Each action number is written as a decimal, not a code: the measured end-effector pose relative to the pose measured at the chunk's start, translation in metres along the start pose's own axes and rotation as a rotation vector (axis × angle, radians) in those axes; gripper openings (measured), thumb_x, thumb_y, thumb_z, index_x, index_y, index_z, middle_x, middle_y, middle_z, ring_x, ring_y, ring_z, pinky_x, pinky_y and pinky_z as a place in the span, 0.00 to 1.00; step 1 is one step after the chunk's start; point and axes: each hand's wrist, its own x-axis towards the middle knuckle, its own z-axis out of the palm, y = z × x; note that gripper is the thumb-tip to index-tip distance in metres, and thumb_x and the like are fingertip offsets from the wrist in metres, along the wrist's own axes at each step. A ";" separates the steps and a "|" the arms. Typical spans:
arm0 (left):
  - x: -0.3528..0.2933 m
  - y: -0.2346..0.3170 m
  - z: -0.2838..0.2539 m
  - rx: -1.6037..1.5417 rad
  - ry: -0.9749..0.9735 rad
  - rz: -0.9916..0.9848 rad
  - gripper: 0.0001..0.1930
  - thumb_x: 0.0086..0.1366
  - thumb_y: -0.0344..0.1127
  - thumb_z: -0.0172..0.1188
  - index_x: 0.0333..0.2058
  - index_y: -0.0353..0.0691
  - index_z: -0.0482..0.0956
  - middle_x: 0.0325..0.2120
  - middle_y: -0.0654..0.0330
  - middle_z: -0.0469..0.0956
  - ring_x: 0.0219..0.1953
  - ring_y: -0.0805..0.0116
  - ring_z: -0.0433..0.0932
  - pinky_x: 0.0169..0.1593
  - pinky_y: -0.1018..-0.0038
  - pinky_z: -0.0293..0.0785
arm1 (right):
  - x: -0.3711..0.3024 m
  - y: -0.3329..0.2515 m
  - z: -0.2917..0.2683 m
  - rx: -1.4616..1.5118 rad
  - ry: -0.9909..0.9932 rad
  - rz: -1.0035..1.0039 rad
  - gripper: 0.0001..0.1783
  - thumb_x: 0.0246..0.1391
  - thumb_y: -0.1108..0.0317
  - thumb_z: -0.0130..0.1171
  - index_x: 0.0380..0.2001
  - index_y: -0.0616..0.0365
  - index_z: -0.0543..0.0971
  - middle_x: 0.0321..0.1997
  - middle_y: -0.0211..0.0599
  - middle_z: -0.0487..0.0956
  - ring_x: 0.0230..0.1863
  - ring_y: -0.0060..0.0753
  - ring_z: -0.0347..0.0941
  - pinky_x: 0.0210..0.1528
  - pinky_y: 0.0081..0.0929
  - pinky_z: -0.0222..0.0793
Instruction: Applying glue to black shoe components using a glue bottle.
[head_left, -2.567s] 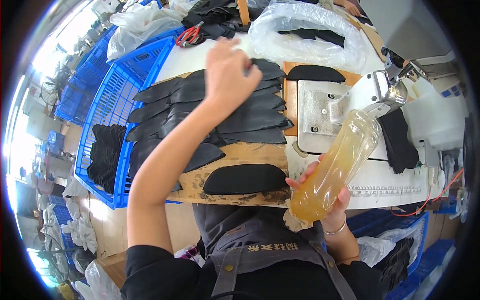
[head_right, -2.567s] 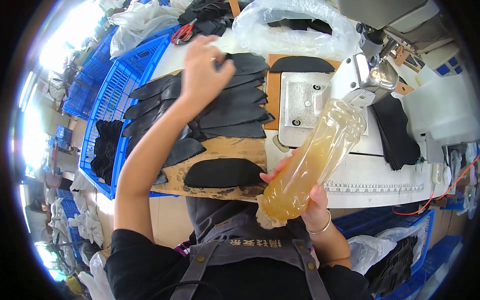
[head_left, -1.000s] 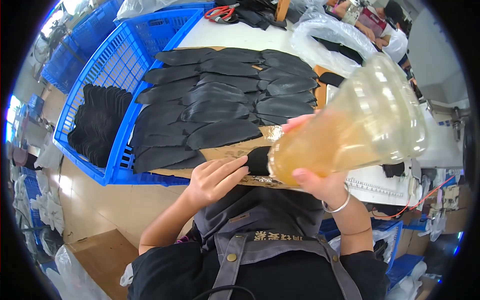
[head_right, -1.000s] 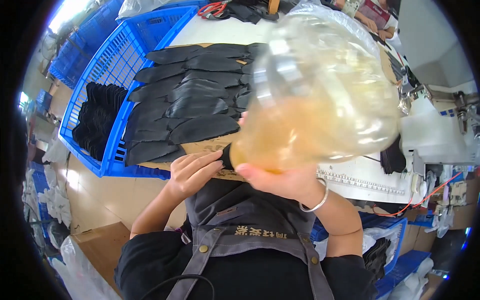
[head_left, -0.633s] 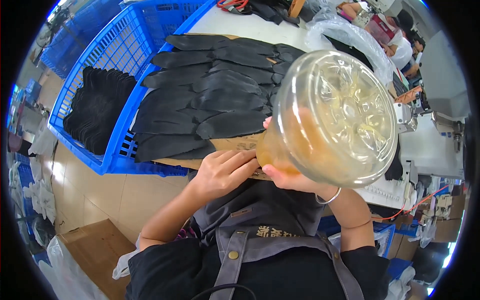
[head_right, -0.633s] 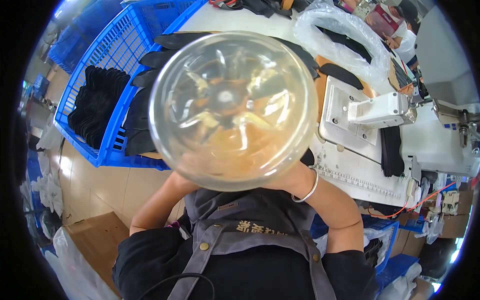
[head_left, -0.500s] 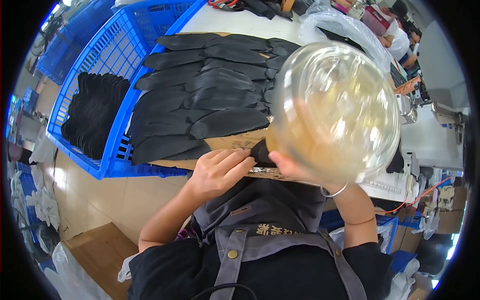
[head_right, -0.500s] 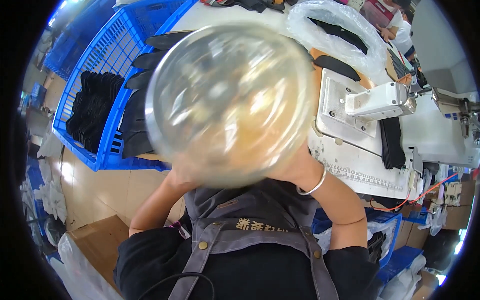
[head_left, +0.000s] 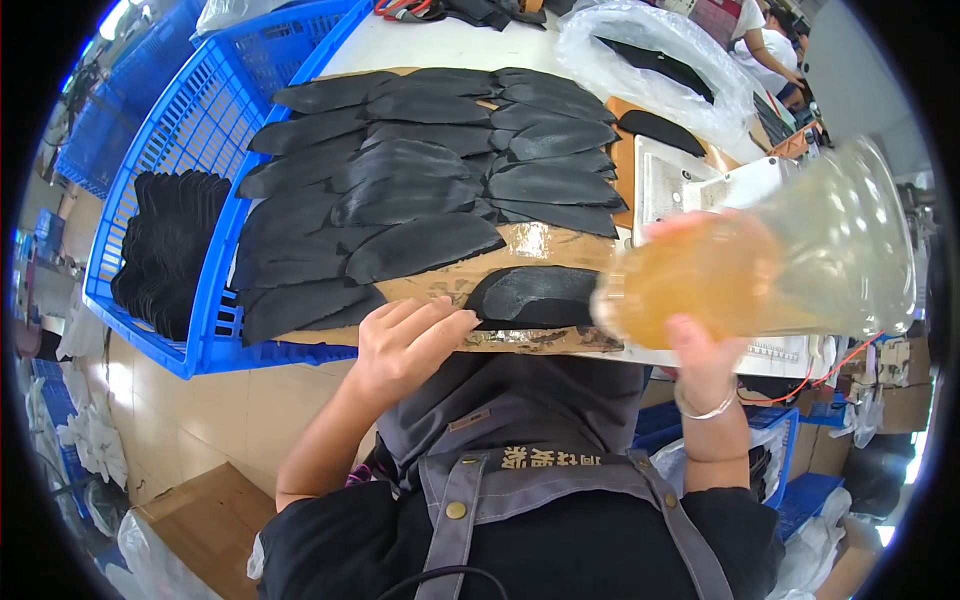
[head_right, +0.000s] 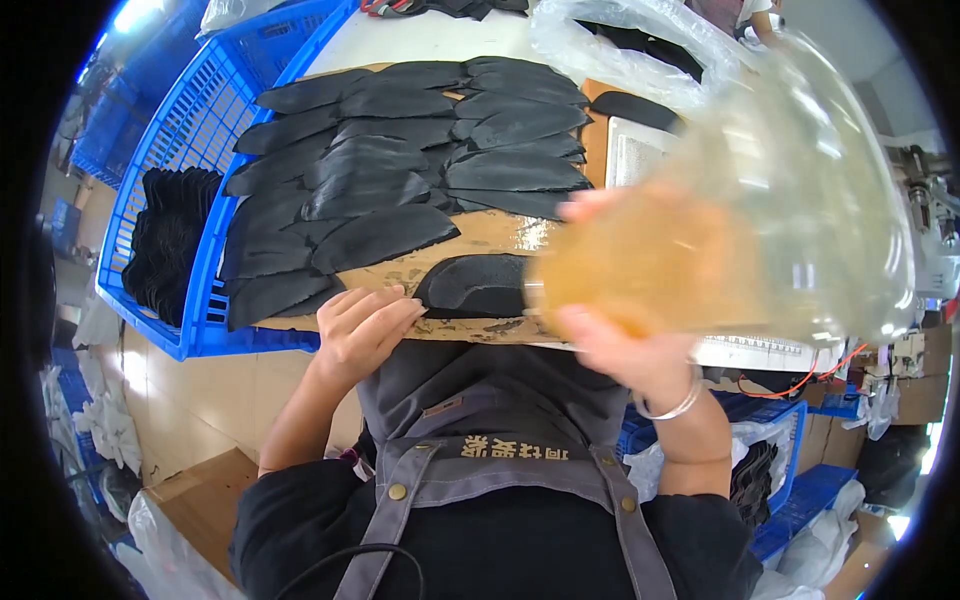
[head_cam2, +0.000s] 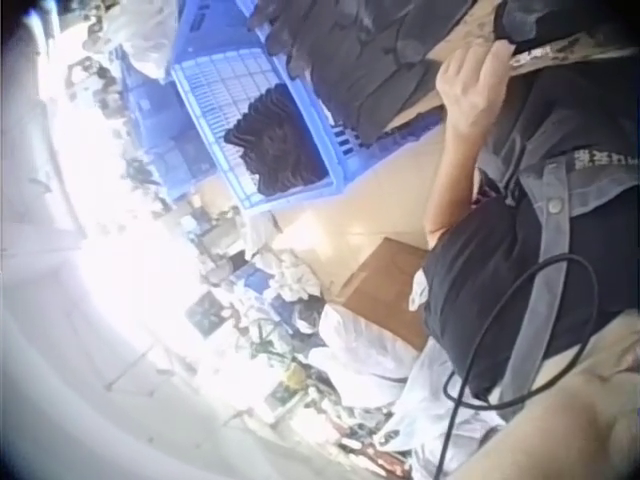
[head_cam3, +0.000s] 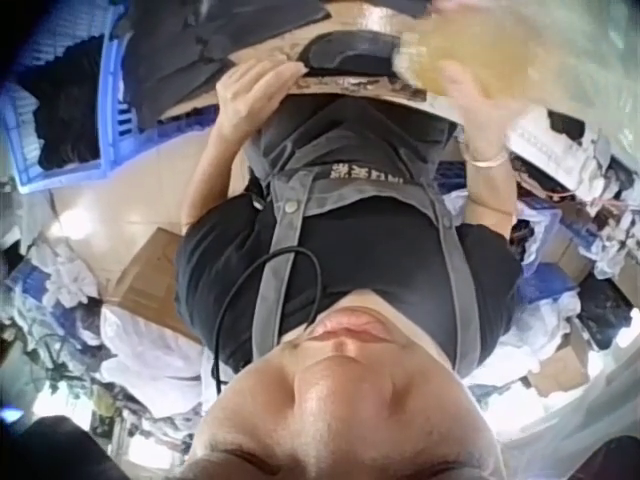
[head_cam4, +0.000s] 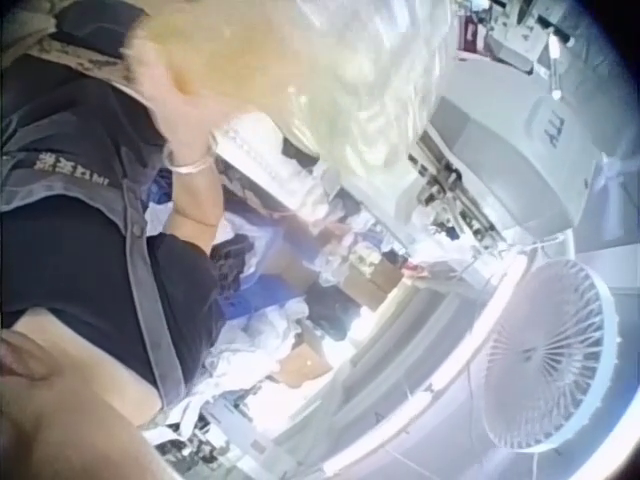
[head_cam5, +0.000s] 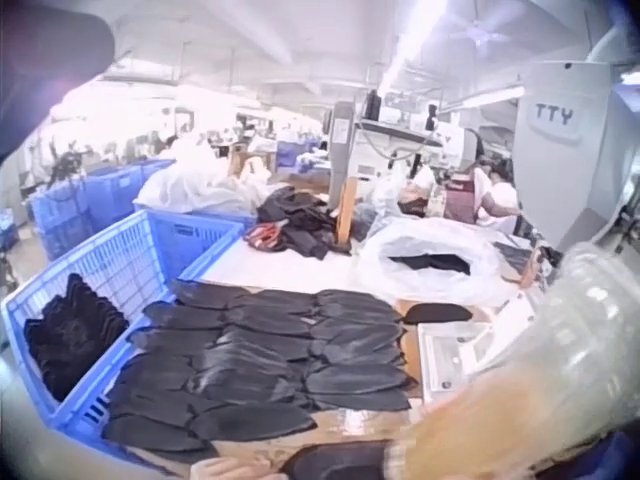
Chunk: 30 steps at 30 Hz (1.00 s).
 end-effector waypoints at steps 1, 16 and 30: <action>0.002 0.000 0.000 0.001 -0.003 0.012 0.12 0.42 0.29 0.62 0.30 0.41 0.77 0.26 0.62 0.77 0.24 0.69 0.77 0.24 0.76 0.70 | 0.003 0.005 0.008 -0.191 -0.136 -0.069 0.39 0.44 0.62 0.63 0.57 0.60 0.58 0.50 0.47 0.68 0.53 0.41 0.66 0.54 0.38 0.64; 0.015 0.005 -0.006 -0.006 -0.075 0.000 0.09 0.45 0.27 0.66 0.28 0.40 0.78 0.23 0.61 0.76 0.22 0.69 0.76 0.23 0.75 0.69 | -0.038 0.017 -0.066 -0.517 -0.096 0.151 0.42 0.38 0.68 0.66 0.57 0.63 0.59 0.54 0.47 0.67 0.54 0.36 0.67 0.54 0.35 0.66; 0.121 0.062 0.043 -0.132 -0.460 0.014 0.23 0.43 0.42 0.70 0.38 0.39 0.76 0.47 0.53 0.70 0.50 0.53 0.68 0.52 0.61 0.65 | -0.078 0.044 -0.088 0.446 0.457 0.209 0.38 0.52 0.46 0.50 0.60 0.56 0.56 0.51 0.43 0.66 0.51 0.42 0.67 0.53 0.45 0.66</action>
